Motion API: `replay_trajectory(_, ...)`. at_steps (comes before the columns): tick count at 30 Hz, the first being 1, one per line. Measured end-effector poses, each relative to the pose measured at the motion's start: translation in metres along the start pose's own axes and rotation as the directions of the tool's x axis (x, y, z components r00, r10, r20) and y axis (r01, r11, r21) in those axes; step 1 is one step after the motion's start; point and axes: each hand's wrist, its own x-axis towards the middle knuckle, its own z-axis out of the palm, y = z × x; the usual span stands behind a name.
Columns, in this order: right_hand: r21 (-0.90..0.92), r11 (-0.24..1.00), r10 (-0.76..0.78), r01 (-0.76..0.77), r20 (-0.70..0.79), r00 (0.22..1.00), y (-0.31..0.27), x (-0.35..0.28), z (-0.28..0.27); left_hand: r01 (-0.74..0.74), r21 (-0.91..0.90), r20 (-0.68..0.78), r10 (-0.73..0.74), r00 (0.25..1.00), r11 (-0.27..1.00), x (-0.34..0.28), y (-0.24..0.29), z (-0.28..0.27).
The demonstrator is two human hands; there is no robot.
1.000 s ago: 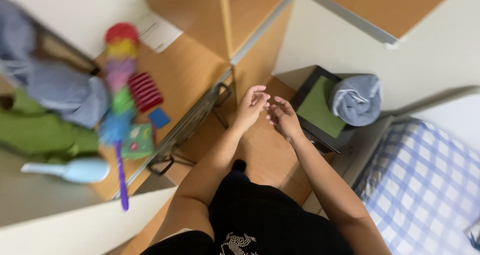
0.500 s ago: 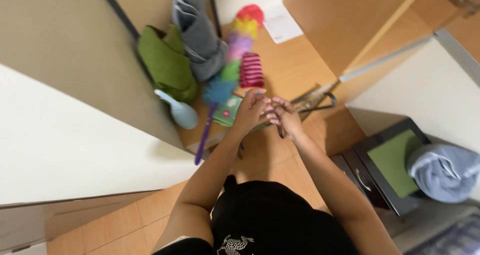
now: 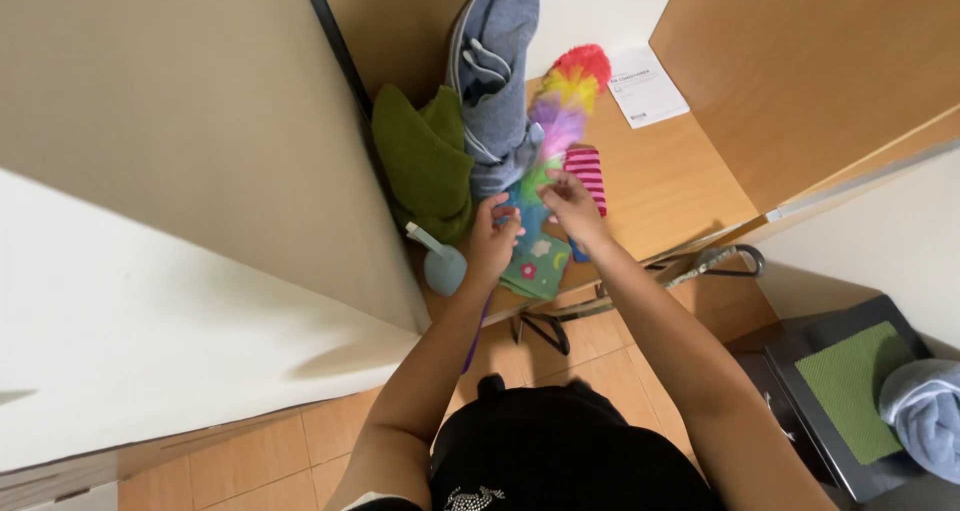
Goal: Organizing various items from a shelf onto a bed and then dusting the shelf area.
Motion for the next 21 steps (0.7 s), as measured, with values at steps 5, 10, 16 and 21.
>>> replay_trajectory(5, -0.169, 0.984, -0.063, 0.053, -0.055, 0.996, -0.049, 0.057, 0.026, 0.008, -0.021, -0.001, -0.008, 1.0, 1.0, 0.014, -0.022, -0.001)
replay_trajectory(10, -0.38, 0.873, -0.347, 0.305, -0.047, 0.937, -0.047, 0.13, 0.046, -0.01, 0.097, -0.051, 0.015, 0.999, 0.995, 0.022, -0.057, -0.004)
replay_trajectory(16, -0.41, 0.87, -0.333, 0.272, -0.082, 0.939, -0.041, 0.175, 0.05, 0.094, 0.135, -0.121, -0.078, 0.99, 0.986, 0.045, -0.078, -0.003)
replay_trajectory(21, -0.635, 0.726, -0.427, 0.265, -0.115, 0.897, 0.019, 0.19, 0.008, 0.389, -0.212, -0.167, -0.425, 0.89, 0.897, 0.058, -0.069, 0.005)
